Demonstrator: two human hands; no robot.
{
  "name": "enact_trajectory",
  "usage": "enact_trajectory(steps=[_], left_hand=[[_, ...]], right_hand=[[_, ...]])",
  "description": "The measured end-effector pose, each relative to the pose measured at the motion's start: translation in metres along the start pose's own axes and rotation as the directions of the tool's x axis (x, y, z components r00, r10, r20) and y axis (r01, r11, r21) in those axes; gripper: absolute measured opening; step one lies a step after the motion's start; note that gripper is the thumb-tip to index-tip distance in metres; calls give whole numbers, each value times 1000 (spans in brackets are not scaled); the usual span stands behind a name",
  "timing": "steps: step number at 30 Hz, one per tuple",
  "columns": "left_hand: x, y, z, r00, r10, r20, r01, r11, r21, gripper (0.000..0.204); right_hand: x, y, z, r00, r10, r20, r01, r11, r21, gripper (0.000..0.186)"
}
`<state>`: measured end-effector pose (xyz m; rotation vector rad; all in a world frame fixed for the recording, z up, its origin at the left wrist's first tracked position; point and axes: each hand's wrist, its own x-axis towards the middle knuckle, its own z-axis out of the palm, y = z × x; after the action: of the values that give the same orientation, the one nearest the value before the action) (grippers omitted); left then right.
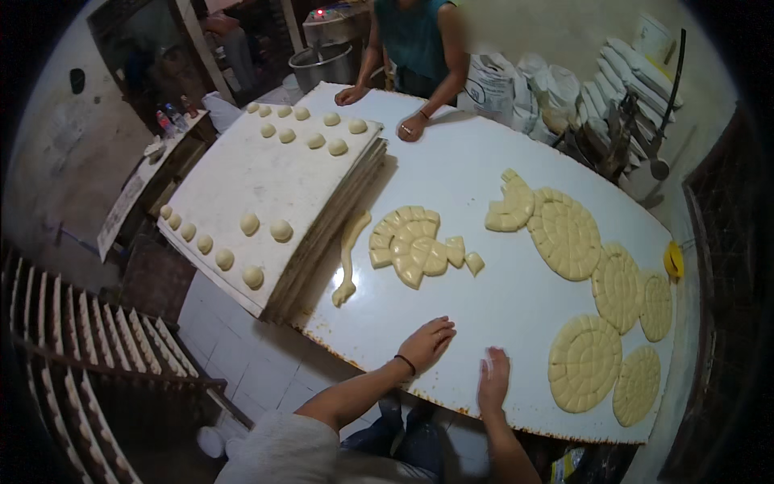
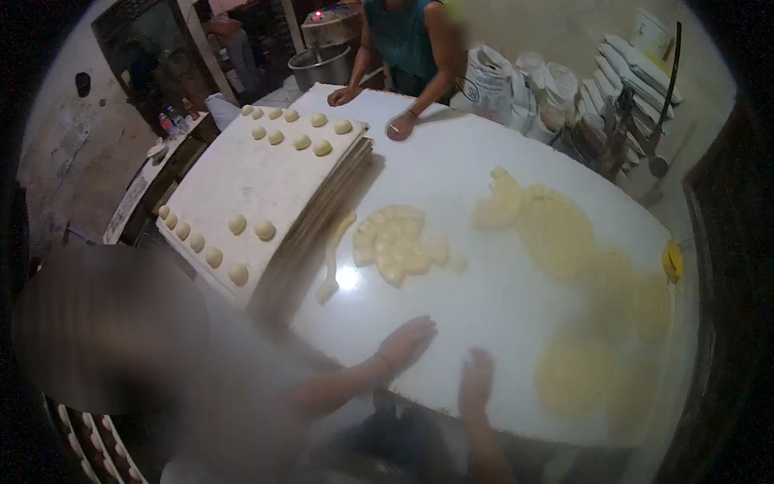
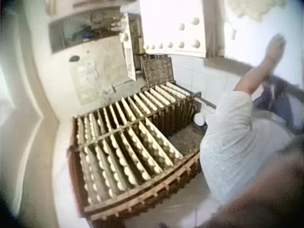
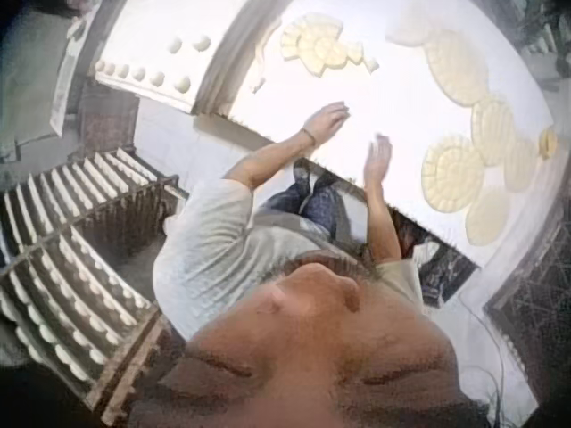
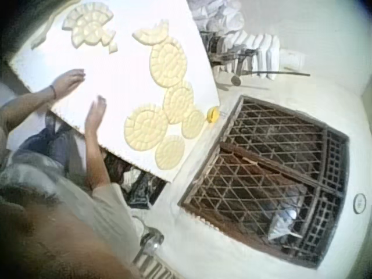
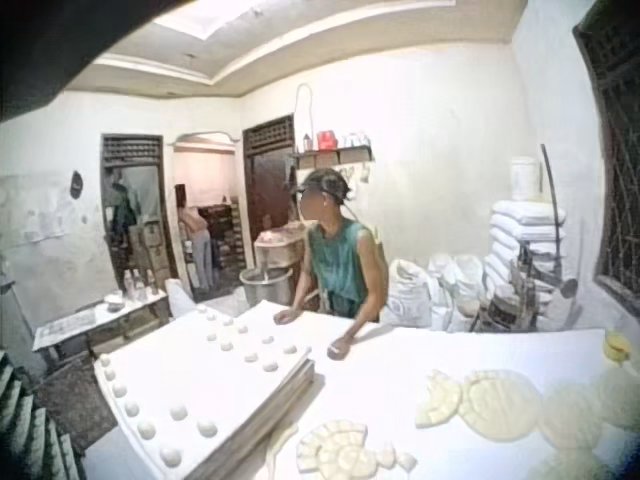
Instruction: The person places small dough portions on a large floured board, works at a bakery table to form decorative bread shapes alongside another worker, and stacks the loaded boards onto a storage rack.
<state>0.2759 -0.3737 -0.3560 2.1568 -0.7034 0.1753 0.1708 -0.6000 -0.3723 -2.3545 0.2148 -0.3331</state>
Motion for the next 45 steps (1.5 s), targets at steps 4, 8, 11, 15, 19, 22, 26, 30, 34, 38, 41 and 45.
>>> enact_trajectory(steps=[4, 8, 11, 15, 19, 22, 26, 30, 34, 38, 41, 45], left_hand=[[-75, -40, -26, 926, 218, 307, -185, 974, -133, 20], [-17, -30, -31, 978, 28, 206, -40, 998, 54, 20], [3, 10, -1, 991, -95, 90, 95, 995, -1, 25], [-75, -50, -29, 966, 107, 234, -122, 991, 49, 23], [-19, 0, -17, 989, -135, 63, 127, 984, 121, 22], [-43, -8, 0, 999, -53, 0, 53, 993, 103, 20], [-101, 9, -9, 840, -537, -80, 519, 838, -168, 21], [-92, 36, -54, 447, -878, 173, 688, 214, -693, 31], [-57, 26, -207, 621, -758, 198, 499, 188, -846, 55], [-31, -76, -414, 630, -654, -419, 458, 748, -479, 44], [-9, -180, -534, 653, -441, -616, 579, 814, 32, 39], [-5, -306, -585, 679, -591, -436, 725, 632, 274, 59]], right_hand=[[-70, 44, -41, 973, -44, 226, 57, 997, -52, 29], [-10, 28, -45, 998, -10, 67, 17, 995, -102, 28], [-18, 40, -6, 993, -65, 97, 75, 992, -97, 30], [-46, 77, -37, 936, -282, 211, 316, 937, -149, 31], [-5, 47, -33, 992, -23, 122, 26, 999, -21, 26], [-33, 56, -31, 970, -91, 223, 89, 996, 21, 20], [-55, 44, -56, 982, 82, 170, -90, 995, 38, 19], [-21, 16, -52, 709, 559, 429, -691, 432, 579, 23], [9, 4, -26, 850, 239, 469, -449, 794, 409, 42], [46, -206, -23, 664, 490, 565, -740, 539, 402, 46], [46, -256, 4, 744, 425, 516, -654, 623, 430, 52], [72, -276, 55, 834, 210, 510, -456, 783, 423, 51]])
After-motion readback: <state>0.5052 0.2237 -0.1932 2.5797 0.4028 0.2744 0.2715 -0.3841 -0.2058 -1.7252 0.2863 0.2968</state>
